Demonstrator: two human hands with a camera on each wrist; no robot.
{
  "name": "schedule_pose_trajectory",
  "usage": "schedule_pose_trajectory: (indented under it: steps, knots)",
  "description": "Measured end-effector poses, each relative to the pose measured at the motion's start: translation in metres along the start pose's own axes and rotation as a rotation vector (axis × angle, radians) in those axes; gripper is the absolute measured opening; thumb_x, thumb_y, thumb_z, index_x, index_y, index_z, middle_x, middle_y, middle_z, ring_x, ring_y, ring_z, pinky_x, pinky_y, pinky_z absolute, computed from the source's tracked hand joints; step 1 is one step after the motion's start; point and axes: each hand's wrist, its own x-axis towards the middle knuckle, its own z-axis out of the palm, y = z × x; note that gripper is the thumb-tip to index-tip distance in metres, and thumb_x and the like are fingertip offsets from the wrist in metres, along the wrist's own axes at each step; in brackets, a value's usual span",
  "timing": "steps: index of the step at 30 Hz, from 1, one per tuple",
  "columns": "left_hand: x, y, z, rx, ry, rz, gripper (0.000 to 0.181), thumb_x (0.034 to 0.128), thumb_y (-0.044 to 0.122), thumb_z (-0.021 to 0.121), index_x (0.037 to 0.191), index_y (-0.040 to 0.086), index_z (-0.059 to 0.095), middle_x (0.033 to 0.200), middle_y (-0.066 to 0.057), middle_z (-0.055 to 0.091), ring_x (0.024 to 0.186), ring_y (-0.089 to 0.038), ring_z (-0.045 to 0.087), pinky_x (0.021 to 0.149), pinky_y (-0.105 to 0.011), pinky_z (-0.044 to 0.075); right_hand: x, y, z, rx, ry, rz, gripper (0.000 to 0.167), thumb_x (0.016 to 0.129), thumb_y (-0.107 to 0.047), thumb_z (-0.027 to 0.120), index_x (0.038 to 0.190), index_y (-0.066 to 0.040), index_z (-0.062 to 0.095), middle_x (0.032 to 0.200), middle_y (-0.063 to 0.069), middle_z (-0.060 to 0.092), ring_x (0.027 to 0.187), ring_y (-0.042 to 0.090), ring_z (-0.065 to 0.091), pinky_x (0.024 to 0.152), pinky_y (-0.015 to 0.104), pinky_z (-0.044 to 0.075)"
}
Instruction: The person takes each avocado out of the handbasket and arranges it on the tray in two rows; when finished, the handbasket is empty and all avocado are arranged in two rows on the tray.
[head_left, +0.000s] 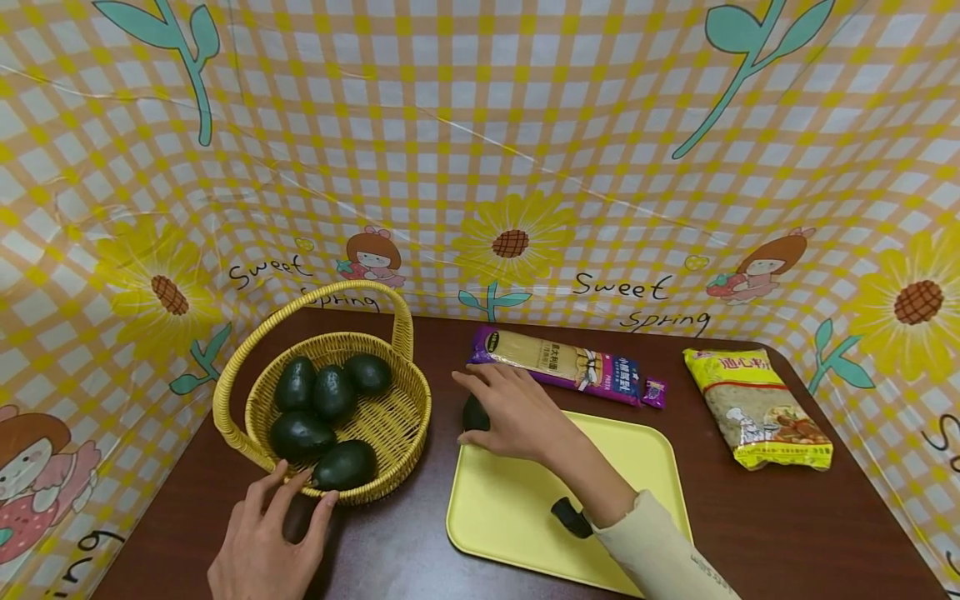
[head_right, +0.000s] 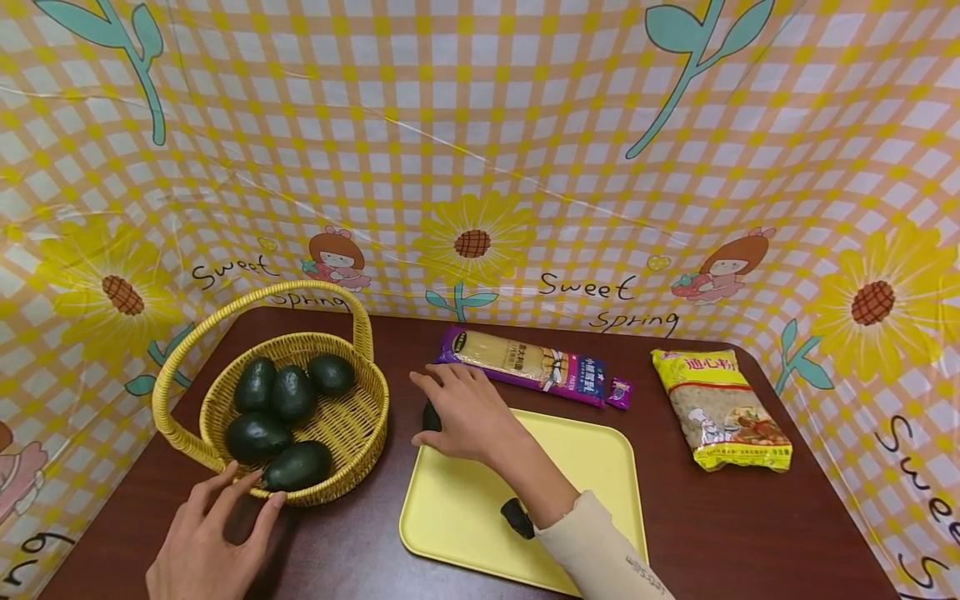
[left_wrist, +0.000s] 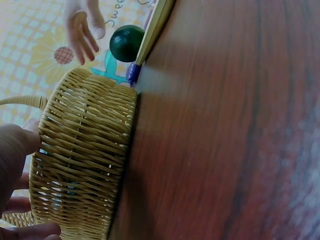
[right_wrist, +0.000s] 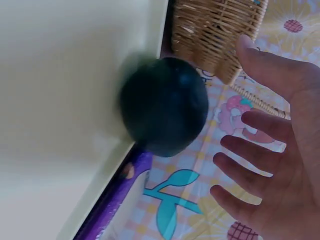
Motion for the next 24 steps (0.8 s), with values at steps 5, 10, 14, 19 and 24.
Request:
schedule_pose_trajectory:
  steps: [5, 10, 14, 19, 24]
  knots:
    - [0.0, 0.001, -0.001, 0.001, -0.005, -0.005, 0.043, 0.0803, 0.037, 0.096, 0.115, 0.015, 0.085, 0.128, -0.012, 0.073, 0.095, -0.04, 0.07, 0.053, -0.061, 0.054, 0.004, -0.009, -0.004, -0.019, 0.023, -0.048, 0.082, 0.095, -0.052, 0.083, 0.16, -0.013, 0.053, 0.159, 0.015, 0.054, 0.147, 0.039, 0.05, 0.122, 0.063, 0.039]
    - [0.001, 0.002, -0.001, 0.009, -0.019, -0.019, 0.043, 0.0808, 0.038, 0.095, 0.116, 0.015, 0.085, 0.129, -0.011, 0.072, 0.097, -0.039, 0.07, 0.051, -0.06, 0.053, 0.009, -0.019, -0.008, -0.021, 0.048, -0.107, 0.076, 0.098, -0.05, 0.08, 0.158, -0.012, 0.055, 0.156, 0.013, 0.057, 0.146, 0.036, 0.052, 0.121, 0.059, 0.041]
    - [0.001, 0.003, -0.001, 0.013, -0.03, -0.03, 0.043, 0.0818, 0.039, 0.095, 0.116, 0.015, 0.084, 0.13, -0.011, 0.072, 0.098, -0.039, 0.07, 0.051, -0.059, 0.053, 0.015, -0.028, -0.01, -0.023, 0.062, -0.152, 0.07, 0.1, -0.047, 0.078, 0.156, -0.011, 0.058, 0.152, 0.012, 0.06, 0.143, 0.034, 0.054, 0.119, 0.057, 0.044]
    - [0.001, 0.003, -0.001, 0.013, -0.026, -0.03, 0.044, 0.0813, 0.039, 0.095, 0.116, 0.015, 0.085, 0.13, -0.01, 0.073, 0.097, -0.039, 0.07, 0.049, -0.058, 0.053, 0.022, -0.039, -0.01, -0.041, 0.055, -0.217, 0.06, 0.102, -0.045, 0.076, 0.152, -0.015, 0.062, 0.147, 0.009, 0.064, 0.14, 0.032, 0.057, 0.116, 0.054, 0.047]
    - [0.002, 0.003, -0.002, 0.01, -0.029, -0.03, 0.043, 0.0822, 0.039, 0.094, 0.116, 0.015, 0.085, 0.13, -0.011, 0.073, 0.098, -0.039, 0.07, 0.048, -0.058, 0.053, 0.029, -0.05, -0.008, -0.076, 0.054, -0.282, 0.053, 0.105, -0.046, 0.072, 0.15, -0.02, 0.064, 0.145, 0.006, 0.066, 0.138, 0.031, 0.059, 0.115, 0.051, 0.049]
